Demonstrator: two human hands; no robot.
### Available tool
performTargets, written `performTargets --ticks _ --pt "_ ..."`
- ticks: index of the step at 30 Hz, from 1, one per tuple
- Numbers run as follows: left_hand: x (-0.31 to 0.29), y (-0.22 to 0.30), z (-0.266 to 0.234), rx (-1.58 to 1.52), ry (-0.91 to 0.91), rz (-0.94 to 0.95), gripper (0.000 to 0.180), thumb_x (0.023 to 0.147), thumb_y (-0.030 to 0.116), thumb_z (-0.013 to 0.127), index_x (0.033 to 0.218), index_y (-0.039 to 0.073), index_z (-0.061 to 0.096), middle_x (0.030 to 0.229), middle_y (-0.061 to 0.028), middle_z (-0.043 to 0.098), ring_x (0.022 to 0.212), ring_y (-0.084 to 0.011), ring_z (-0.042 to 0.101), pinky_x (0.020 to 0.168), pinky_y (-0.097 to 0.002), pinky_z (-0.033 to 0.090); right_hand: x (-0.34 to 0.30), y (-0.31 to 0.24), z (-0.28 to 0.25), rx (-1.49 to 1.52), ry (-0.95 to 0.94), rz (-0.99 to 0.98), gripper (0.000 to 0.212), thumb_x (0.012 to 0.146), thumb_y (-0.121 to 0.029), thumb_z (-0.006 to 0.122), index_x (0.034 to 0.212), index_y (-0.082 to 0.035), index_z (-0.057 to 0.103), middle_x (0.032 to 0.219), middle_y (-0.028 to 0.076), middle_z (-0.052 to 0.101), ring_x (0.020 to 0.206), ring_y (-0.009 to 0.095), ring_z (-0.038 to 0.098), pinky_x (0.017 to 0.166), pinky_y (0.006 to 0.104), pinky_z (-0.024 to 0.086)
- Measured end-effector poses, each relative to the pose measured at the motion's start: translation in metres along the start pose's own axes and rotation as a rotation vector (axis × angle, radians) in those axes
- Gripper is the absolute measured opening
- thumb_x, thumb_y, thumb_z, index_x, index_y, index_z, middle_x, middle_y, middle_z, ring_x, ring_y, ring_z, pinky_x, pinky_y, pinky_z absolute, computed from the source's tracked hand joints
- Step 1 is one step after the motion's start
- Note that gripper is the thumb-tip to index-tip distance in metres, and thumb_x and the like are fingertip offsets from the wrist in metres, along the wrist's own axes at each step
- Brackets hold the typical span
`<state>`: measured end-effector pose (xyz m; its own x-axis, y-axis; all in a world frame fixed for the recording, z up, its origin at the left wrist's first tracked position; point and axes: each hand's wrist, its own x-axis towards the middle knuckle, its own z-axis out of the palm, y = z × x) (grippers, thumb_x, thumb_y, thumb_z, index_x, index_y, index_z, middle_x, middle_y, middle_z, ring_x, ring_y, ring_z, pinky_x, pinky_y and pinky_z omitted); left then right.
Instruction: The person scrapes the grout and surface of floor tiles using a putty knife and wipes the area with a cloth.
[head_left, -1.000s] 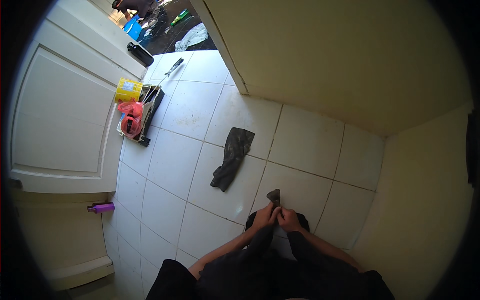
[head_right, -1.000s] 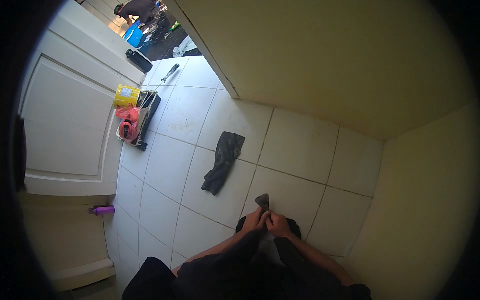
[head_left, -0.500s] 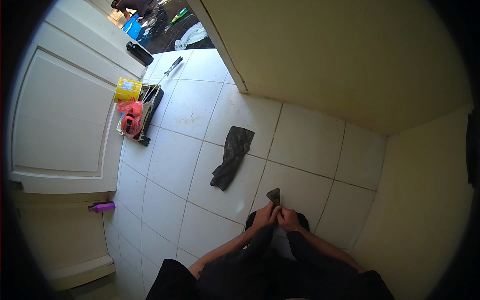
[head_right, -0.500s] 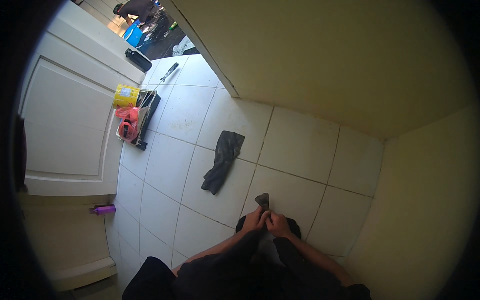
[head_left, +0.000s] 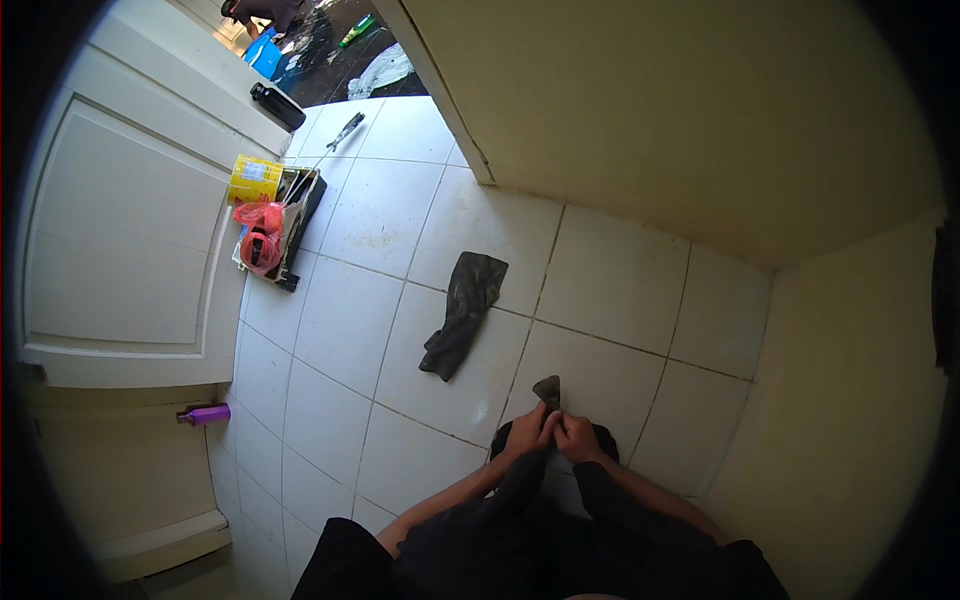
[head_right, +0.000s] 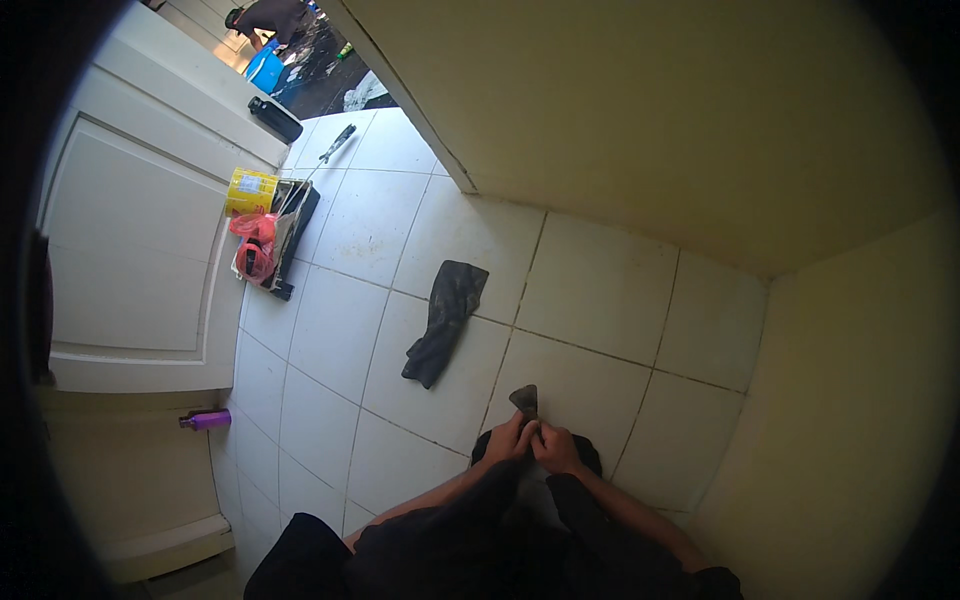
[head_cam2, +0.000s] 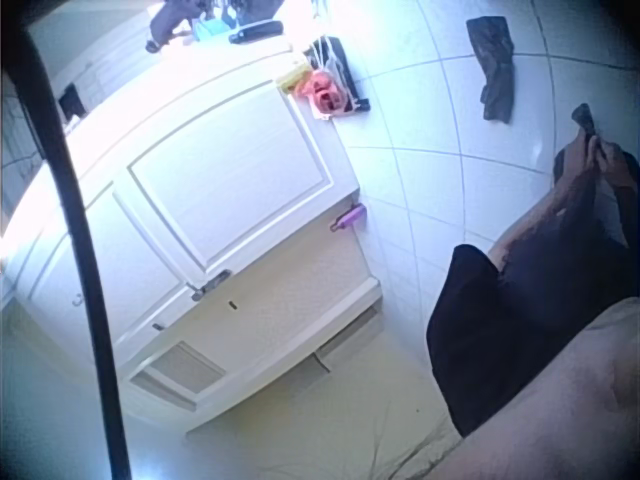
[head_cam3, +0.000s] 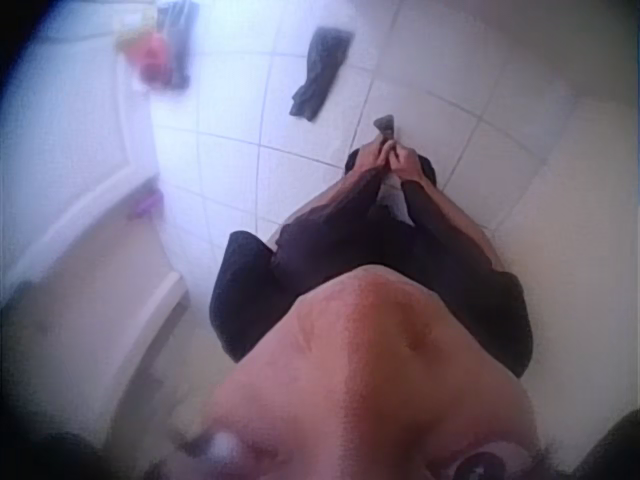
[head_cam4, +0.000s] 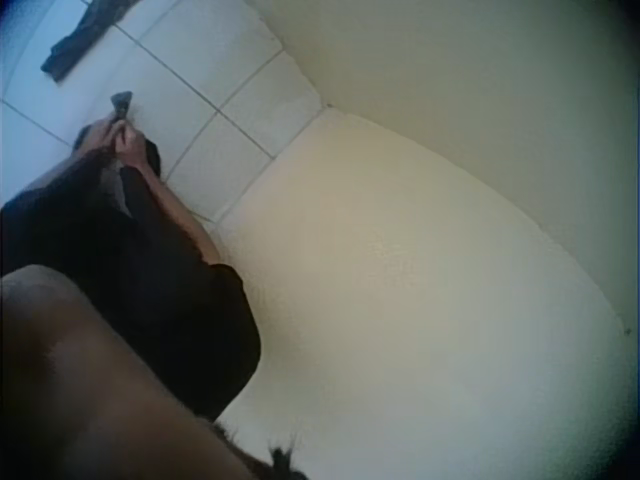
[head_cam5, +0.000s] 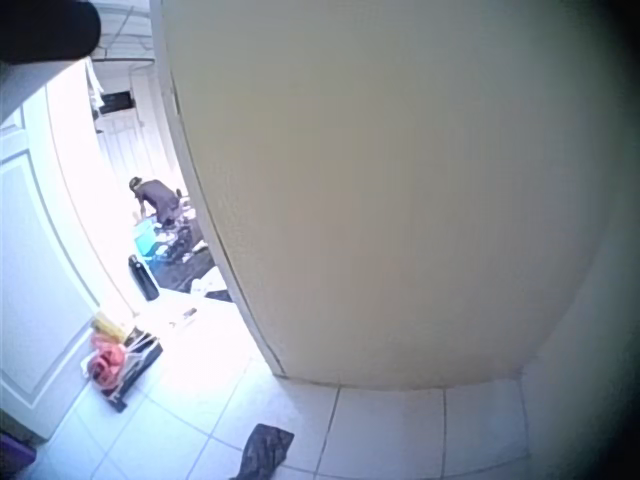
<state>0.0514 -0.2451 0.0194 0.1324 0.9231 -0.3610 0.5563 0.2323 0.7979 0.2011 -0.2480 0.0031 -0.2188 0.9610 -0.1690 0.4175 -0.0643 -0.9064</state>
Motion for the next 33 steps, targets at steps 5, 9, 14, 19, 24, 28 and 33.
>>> performTargets --ticks 5,9,14,19,24,28,33 --pt "0.000 0.003 -0.003 0.004 -0.008 -0.016 0.035 0.101 0.036 0.053 0.117 0.006 0.052 0.085 -0.0260 0.066 0.081 -0.0484 0.063 0.066 -0.0517 0.049 0.001 -0.006 -0.003 0.003 -0.006 0.010 0.026 0.095 -0.022 0.059 0.086 0.002 0.061 0.064 0.024 0.057 0.059 0.042 0.061 0.052 0.0444 0.044" --pt "0.000 -0.001 0.001 0.000 0.017 0.020 0.036 0.101 0.038 0.053 0.116 0.006 0.053 0.084 -0.0257 0.065 0.079 -0.0476 0.063 0.065 -0.0523 0.049 0.000 -0.004 -0.003 0.008 0.000 0.008 0.025 0.094 -0.021 0.059 0.085 0.002 0.061 0.064 0.024 0.057 0.059 0.042 0.061 0.052 0.0444 0.044" --pt "0.000 -0.003 0.003 0.000 0.017 0.005 0.036 0.101 0.038 0.054 0.116 0.006 0.053 0.083 -0.0256 0.065 0.078 -0.0476 0.063 0.064 -0.0517 0.049 0.000 -0.006 -0.004 0.010 0.006 0.000 0.025 0.094 -0.020 0.060 0.084 0.003 0.060 0.064 0.024 0.057 0.060 0.042 0.061 0.053 0.0445 0.045" --pt "-0.002 -0.002 0.003 0.001 0.028 0.005 0.036 0.101 0.038 0.054 0.116 0.006 0.053 0.081 -0.0254 0.064 0.077 -0.0475 0.063 0.063 -0.0513 0.048 -0.001 -0.006 -0.004 0.009 -0.009 0.018 0.025 0.093 -0.021 0.060 0.084 0.003 0.061 0.065 0.024 0.058 0.062 0.043 0.062 0.054 0.0454 0.045" --pt "-0.001 -0.008 0.007 -0.011 0.076 0.036 0.036 0.101 0.040 0.053 0.115 0.006 0.054 0.079 -0.0244 0.064 0.076 -0.0475 0.063 0.064 -0.0518 0.048 -0.001 -0.001 -0.003 -0.026 -0.032 0.039 0.026 0.092 -0.023 0.061 0.085 0.002 0.062 0.068 0.025 0.060 0.066 0.044 0.063 0.056 0.0471 0.047" --pt "0.000 -0.013 0.008 -0.003 0.042 -0.021 0.037 0.100 0.040 0.056 0.114 0.006 0.054 0.081 -0.0242 0.066 0.078 -0.0460 0.065 0.068 -0.0480 0.050 0.000 -0.002 -0.003 -0.070 0.006 -0.001 0.026 0.091 -0.024 0.062 0.085 0.001 0.063 0.068 0.024 0.061 0.066 0.044 0.063 0.057 0.0480 0.048" --pt "0.019 0.000 0.001 -0.649 0.183 -0.014 0.032 0.098 0.023 0.065 0.117 -0.003 0.064 0.091 -0.0099 0.074 0.084 -0.0213 0.071 0.081 -0.0329 0.054 -0.003 0.004 -0.005 -0.179 -0.038 -0.043 0.025 0.088 -0.025 0.063 0.077 -0.003 0.062 0.064 0.020 0.061 0.064 0.042 0.063 0.059 0.0505 0.049"
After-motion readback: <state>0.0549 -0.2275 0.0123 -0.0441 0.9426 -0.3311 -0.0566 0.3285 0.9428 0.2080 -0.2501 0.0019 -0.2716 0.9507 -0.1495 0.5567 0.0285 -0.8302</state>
